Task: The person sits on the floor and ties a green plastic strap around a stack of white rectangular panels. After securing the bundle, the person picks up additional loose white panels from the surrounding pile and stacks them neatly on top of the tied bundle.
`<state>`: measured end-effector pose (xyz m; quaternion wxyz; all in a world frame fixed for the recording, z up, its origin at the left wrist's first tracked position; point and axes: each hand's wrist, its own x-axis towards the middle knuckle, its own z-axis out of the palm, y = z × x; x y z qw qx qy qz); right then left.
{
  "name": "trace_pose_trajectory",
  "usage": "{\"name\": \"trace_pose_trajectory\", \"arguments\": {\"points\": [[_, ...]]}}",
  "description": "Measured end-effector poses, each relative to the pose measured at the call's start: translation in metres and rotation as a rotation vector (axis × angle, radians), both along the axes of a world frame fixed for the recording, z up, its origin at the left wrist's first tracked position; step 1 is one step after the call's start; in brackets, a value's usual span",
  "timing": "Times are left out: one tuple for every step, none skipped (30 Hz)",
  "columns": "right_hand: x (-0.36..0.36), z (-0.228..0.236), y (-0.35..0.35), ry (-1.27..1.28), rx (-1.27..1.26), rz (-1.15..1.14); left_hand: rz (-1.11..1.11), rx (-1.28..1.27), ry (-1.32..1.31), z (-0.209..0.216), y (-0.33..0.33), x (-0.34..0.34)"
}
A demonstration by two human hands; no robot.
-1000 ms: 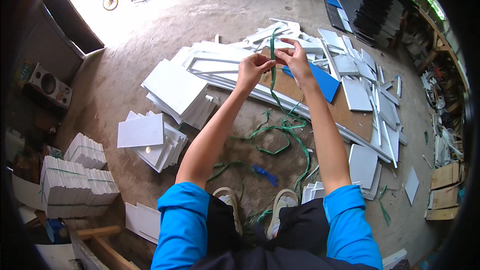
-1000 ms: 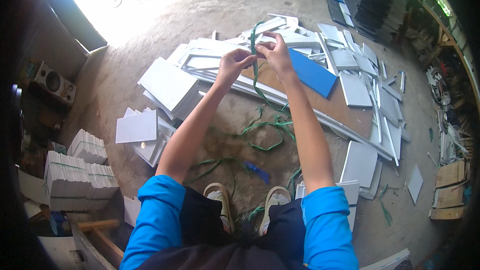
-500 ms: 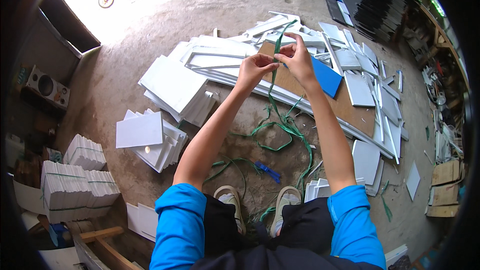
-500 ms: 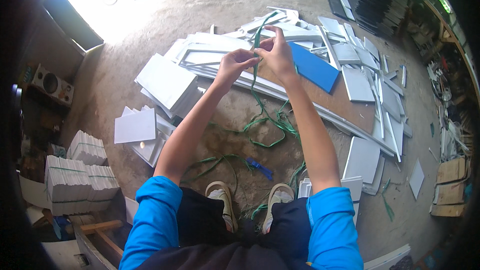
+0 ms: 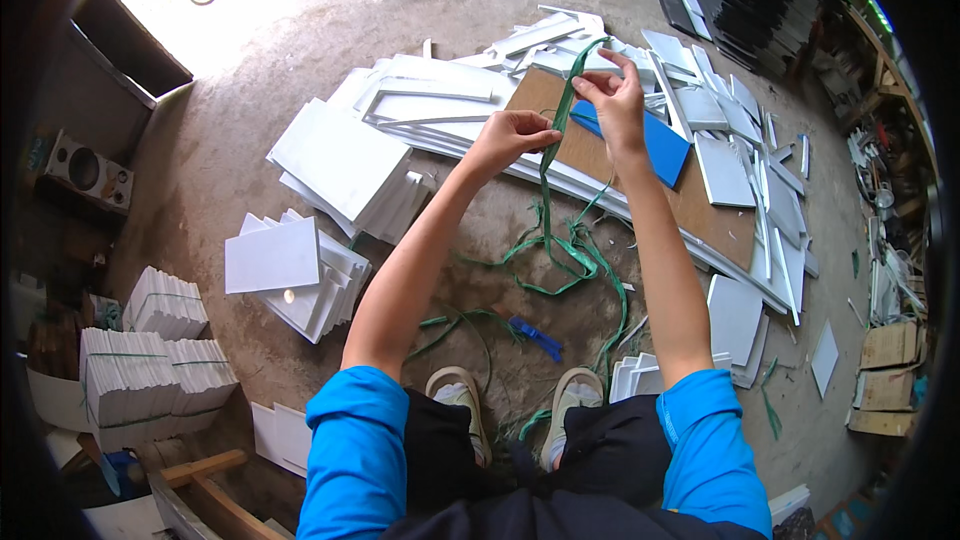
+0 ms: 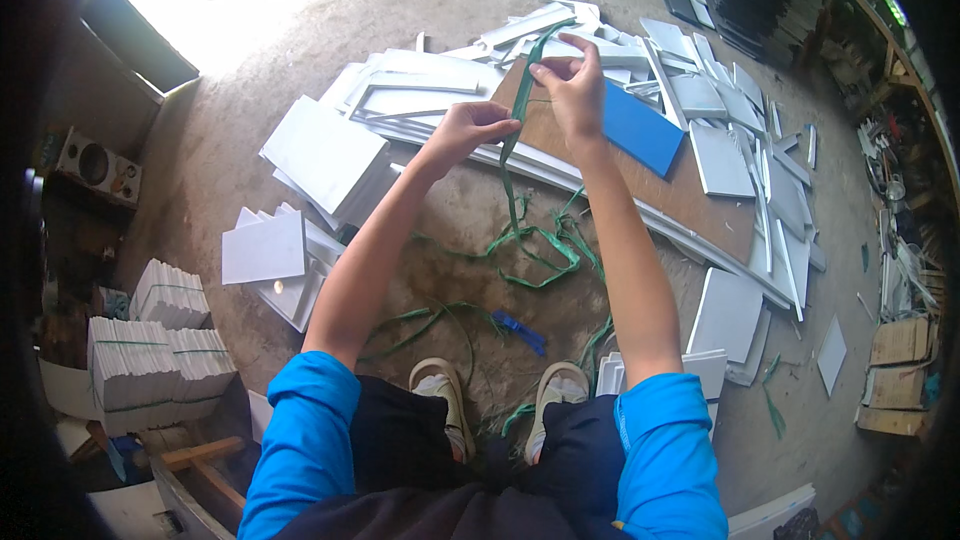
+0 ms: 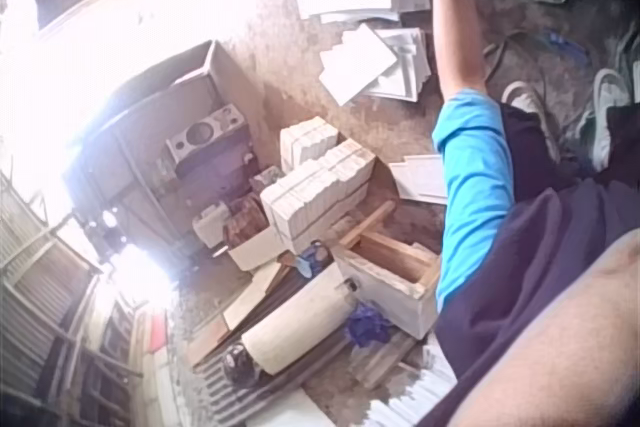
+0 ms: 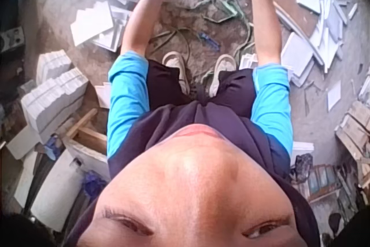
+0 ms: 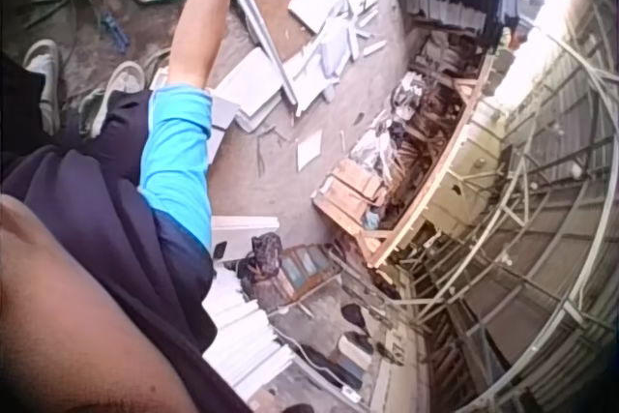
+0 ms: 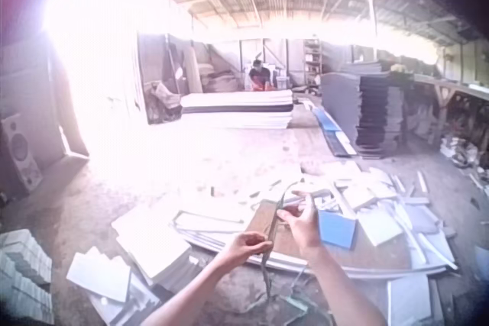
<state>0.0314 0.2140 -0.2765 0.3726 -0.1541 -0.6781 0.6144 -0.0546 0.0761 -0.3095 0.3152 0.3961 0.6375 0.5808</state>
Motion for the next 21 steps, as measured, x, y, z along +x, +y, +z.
{"name": "trace_pose_trajectory", "arguments": {"points": [[0.001,0.0,0.003,0.025,-0.038,0.001,-0.019,-0.027,0.005,0.0,-0.002,0.0],[0.002,-0.001,0.004,0.029,-0.098,0.038,-0.028,-0.01,-0.002,-0.003,-0.002,-0.002],[0.001,-0.003,0.004,-0.008,-0.128,0.08,-0.004,0.018,-0.007,-0.005,-0.001,-0.004],[0.0,-0.004,0.002,-0.046,-0.158,0.122,0.021,0.047,-0.012,-0.007,-0.001,-0.005],[0.0,-0.005,0.001,-0.084,-0.188,0.165,0.045,0.075,-0.017,-0.009,-0.001,-0.007],[0.002,-0.004,-0.003,-0.134,-0.192,0.218,0.083,0.074,-0.004,-0.009,0.0,-0.006],[0.001,-0.007,-0.003,-0.164,-0.098,0.21,0.114,0.068,0.005,-0.009,0.001,-0.006],[-0.001,-0.01,-0.003,-0.194,-0.003,0.203,0.145,0.061,0.015,-0.009,0.001,-0.006],[-0.003,-0.012,-0.003,-0.224,0.093,0.197,0.177,0.056,0.024,-0.008,0.001,-0.006],[-0.005,-0.013,-0.002,-0.21,0.121,0.158,0.201,0.058,0.019,-0.009,0.001,-0.005],[-0.005,-0.014,-0.001,-0.209,0.16,0.121,0.17,0.037,0.055,-0.009,0.001,-0.004],[-0.005,-0.012,-0.002,-0.206,0.199,0.085,0.141,0.016,0.093,-0.008,0.0,-0.005],[-0.005,-0.011,-0.002,-0.204,0.239,0.049,0.112,-0.005,0.131,-0.007,0.0,-0.005],[-0.006,-0.014,0.001,-0.168,0.26,0.019,0.098,-0.022,0.131,-0.006,-0.001,-0.005],[-0.006,-0.012,0.002,-0.148,0.24,0.011,0.087,-0.04,0.13,-0.007,-0.002,-0.006],[-0.005,-0.011,0.003,-0.128,0.22,0.003,0.075,-0.057,0.13,-0.008,-0.002,-0.006],[-0.005,-0.009,0.004,-0.109,0.199,-0.006,0.063,-0.074,0.129,-0.009,-0.003,-0.007],[-0.004,-0.01,0.004,-0.082,0.149,0.005,0.072,-0.031,0.114,-0.009,-0.001,-0.006],[-0.004,-0.012,0.005,-0.095,0.061,0.06,0.081,0.013,0.098,-0.009,0.0,-0.006],[-0.003,-0.013,0.004,-0.108,-0.027,0.114,0.09,0.056,0.082,-0.008,0.002,-0.005],[-0.003,-0.015,0.002,-0.119,-0.119,0.17,0.118,0.059,0.077,-0.009,0.002,-0.006]]}}
